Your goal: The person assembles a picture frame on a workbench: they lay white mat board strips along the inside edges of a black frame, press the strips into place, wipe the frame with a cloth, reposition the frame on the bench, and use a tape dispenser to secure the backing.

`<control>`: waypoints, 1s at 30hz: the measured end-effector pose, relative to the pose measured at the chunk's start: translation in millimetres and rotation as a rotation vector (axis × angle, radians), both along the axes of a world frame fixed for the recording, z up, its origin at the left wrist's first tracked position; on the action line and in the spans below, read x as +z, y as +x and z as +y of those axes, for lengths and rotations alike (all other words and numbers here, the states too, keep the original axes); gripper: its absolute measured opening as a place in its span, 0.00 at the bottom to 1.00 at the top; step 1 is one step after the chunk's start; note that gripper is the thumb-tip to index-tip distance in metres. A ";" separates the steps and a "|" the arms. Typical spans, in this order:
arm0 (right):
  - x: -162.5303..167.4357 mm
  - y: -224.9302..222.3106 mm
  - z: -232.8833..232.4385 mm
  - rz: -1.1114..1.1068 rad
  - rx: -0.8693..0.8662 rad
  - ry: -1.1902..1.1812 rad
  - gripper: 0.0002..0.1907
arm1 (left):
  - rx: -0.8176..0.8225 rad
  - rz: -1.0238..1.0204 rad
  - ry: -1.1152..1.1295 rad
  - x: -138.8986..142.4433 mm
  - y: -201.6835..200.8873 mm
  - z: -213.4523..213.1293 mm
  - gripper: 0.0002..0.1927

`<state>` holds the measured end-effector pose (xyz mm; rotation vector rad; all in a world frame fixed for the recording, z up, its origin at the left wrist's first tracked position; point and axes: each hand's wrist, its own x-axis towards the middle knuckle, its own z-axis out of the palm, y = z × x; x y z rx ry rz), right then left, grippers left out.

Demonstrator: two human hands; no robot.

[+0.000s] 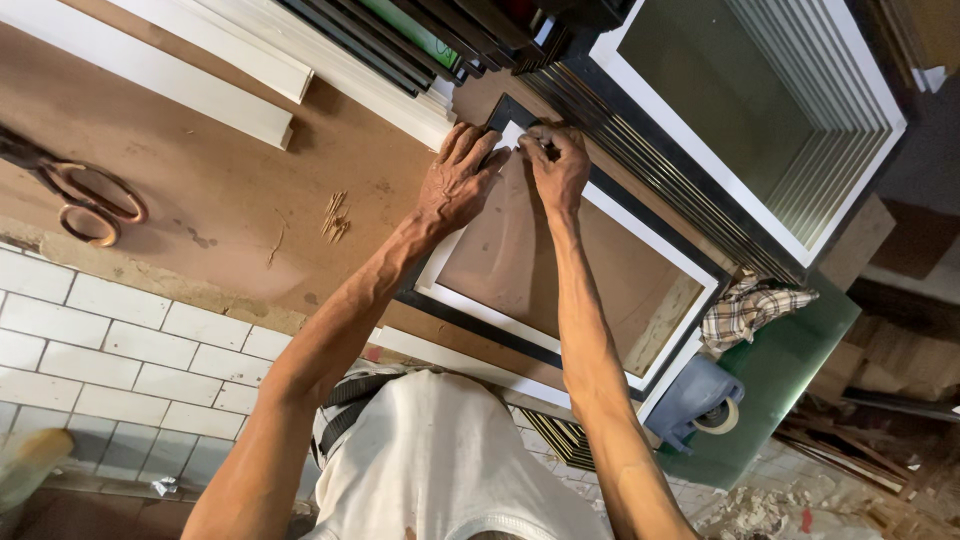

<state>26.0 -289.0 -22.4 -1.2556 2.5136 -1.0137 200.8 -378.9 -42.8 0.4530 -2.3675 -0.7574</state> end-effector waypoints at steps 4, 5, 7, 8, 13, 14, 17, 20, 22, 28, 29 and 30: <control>0.4 3.4 0.2 0.092 -0.002 0.036 0.12 | 0.003 -0.001 0.008 -0.6 0.4 0.0 0.18; 0.8 3.9 -0.1 0.091 -0.010 0.050 0.13 | 0.001 0.001 0.015 -0.5 0.4 0.0 0.19; 1.6 5.7 -0.4 0.165 -0.045 0.133 0.22 | -0.003 0.005 0.027 0.0 0.8 0.0 0.20; 1.9 6.2 -1.1 0.202 -0.063 0.173 0.26 | -0.001 0.008 0.021 0.5 1.0 0.1 0.19; 2.0 13.0 5.5 0.233 -0.060 0.077 0.29 | 0.010 0.007 0.008 3.6 2.3 -1.7 0.19; 1.7 15.5 10.0 0.235 -0.055 0.076 0.28 | 0.001 0.016 0.007 3.9 2.8 -2.5 0.19; 1.4 22.3 26.2 0.293 0.028 -0.008 0.19 | 0.005 0.026 -0.002 4.2 4.3 -4.8 0.19; -0.9 25.1 31.0 0.253 0.108 0.097 0.29 | 0.000 0.021 0.005 4.1 4.7 -4.1 0.18; -2.7 25.3 24.9 0.247 0.057 0.181 0.28 | 0.012 0.025 0.015 4.0 3.8 -3.3 0.17; 2.0 29.6 14.3 0.303 0.140 0.223 0.32 | 0.009 0.024 0.018 3.2 1.7 -2.1 0.17; 4.2 30.2 17.4 0.288 0.129 0.263 0.34 | 0.006 0.030 0.022 2.7 1.5 -2.5 0.17; 6.7 30.0 21.6 0.288 0.110 0.295 0.34 | 0.007 0.034 0.029 2.4 1.9 -2.2 0.18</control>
